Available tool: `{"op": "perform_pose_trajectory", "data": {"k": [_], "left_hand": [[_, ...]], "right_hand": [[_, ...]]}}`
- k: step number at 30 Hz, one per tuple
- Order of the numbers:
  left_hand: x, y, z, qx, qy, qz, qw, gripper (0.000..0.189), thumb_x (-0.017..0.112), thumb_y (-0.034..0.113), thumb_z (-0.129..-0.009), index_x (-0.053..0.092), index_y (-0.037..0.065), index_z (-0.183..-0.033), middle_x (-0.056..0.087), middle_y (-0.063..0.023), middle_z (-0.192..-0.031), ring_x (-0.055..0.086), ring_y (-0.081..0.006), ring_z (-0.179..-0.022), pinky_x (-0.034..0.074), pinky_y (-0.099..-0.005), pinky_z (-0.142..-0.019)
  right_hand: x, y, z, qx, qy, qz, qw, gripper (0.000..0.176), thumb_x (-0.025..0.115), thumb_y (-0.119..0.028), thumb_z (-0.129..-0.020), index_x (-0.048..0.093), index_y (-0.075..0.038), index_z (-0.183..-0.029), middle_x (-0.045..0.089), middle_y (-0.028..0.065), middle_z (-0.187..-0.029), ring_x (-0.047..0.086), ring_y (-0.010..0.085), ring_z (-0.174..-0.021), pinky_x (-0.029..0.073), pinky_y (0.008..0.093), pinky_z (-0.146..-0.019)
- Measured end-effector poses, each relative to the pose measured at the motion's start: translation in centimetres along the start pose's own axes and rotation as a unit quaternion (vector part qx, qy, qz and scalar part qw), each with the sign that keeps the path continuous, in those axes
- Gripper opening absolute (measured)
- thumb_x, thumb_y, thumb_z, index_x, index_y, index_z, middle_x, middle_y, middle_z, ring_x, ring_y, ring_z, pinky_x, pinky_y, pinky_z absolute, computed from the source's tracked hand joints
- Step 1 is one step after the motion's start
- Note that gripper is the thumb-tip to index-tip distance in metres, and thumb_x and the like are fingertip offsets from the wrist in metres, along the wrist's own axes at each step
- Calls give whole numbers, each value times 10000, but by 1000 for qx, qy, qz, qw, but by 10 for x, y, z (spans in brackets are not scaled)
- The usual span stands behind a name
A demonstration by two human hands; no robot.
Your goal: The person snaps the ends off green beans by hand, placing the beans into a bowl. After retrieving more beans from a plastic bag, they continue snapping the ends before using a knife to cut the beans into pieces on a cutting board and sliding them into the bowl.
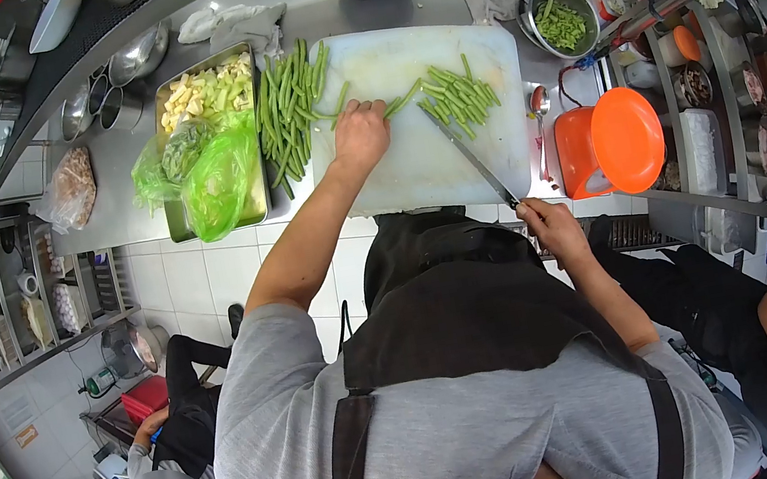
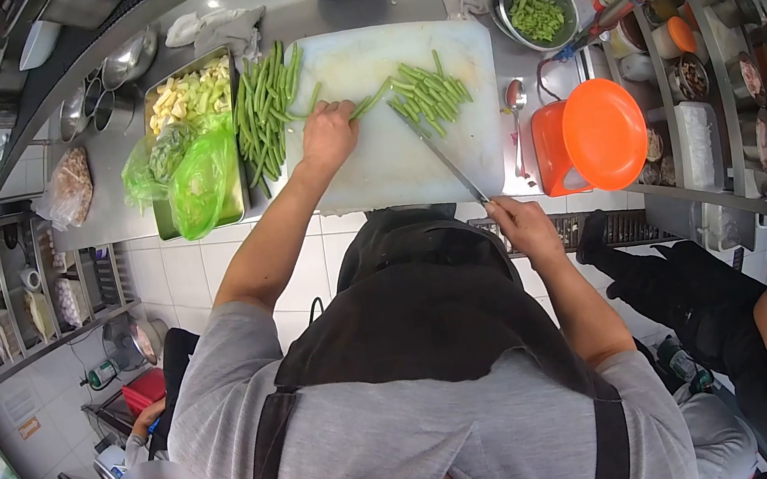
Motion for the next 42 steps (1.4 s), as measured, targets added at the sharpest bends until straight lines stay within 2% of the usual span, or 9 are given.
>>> {"op": "perform_pose_trajectory", "data": {"k": [4,7,14,21,23,27,32,38,42], "left_hand": [[-1,-21,-13,-72,-13,187,980,89,685,96,-798,670,52,-873,695,-134,-781,673,-312,-770,551,-408,-733],[7,-37,-28,-106,14,213,971,94,661,96,-828,688,64,-912,712,-147,-816,697,-313,-769,567,-402,-714],[13,-28,-54,-106,-132,38,985,171,653,154,-815,706,56,-945,713,-176,-886,689,-355,-840,561,-423,-794],[10,-18,-77,-76,-44,203,975,166,661,175,-821,692,41,-912,710,-194,-888,683,-381,-851,552,-457,-801],[2,-16,-74,-80,-166,35,982,207,679,174,-818,672,3,-934,709,-202,-883,687,-377,-865,551,-453,-806],[-10,7,-39,-65,-185,34,980,248,665,148,-801,637,-18,-983,687,-241,-963,664,-385,-941,537,-466,-857],[4,8,-18,-76,5,29,997,229,640,78,-777,640,5,-994,668,-206,-932,619,-366,-970,518,-437,-866],[12,-5,-30,-67,-33,62,995,202,619,56,-774,630,1,-969,678,-196,-964,633,-364,-944,527,-447,-845],[10,2,-34,-86,-12,57,995,268,672,55,-728,633,3,-988,678,-227,-865,649,-394,-828,542,-467,-801]], "right_hand": [[-3,-5,0,-1,-12,-1,1000,336,568,-340,-969,661,-40,-1088,597,198,-677,607,376,-654,468,424,-648],[-4,-3,-2,-10,-10,5,1000,333,567,-341,-968,663,-44,-1084,600,200,-683,610,383,-667,470,422,-654],[-2,-4,1,-1,1,31,1000,341,567,-367,-964,666,-70,-1099,642,224,-768,642,422,-787,487,450,-702],[-3,-7,5,-10,3,44,999,321,557,-365,-970,668,-92,-1099,641,237,-781,627,440,-811,478,490,-708],[-3,-8,6,-8,2,39,999,320,554,-360,-972,666,-80,-1075,637,239,-774,621,445,-811,477,488,-704],[0,-10,7,-5,-1,20,1000,318,553,-357,-972,662,-72,-1061,635,235,-766,620,444,-806,472,487,-696],[1,-7,8,23,2,-10,1000,347,545,-361,-977,656,-52,-1087,622,198,-710,620,392,-689,473,441,-659],[-2,-4,6,37,1,-13,999,370,541,-372,-980,656,-45,-1107,599,175,-659,616,278,-616,467,394,-629],[0,-8,7,44,12,-12,999,377,544,-379,-976,653,-44,-1110,596,181,-659,610,304,-617,468,404,-634]]}}
Point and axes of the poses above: each hand's wrist, its own z-axis away from the middle knuckle, its own x-axis out of the palm, y = z × x, the point moved 1 cm from there along -z, towards the middle knuckle
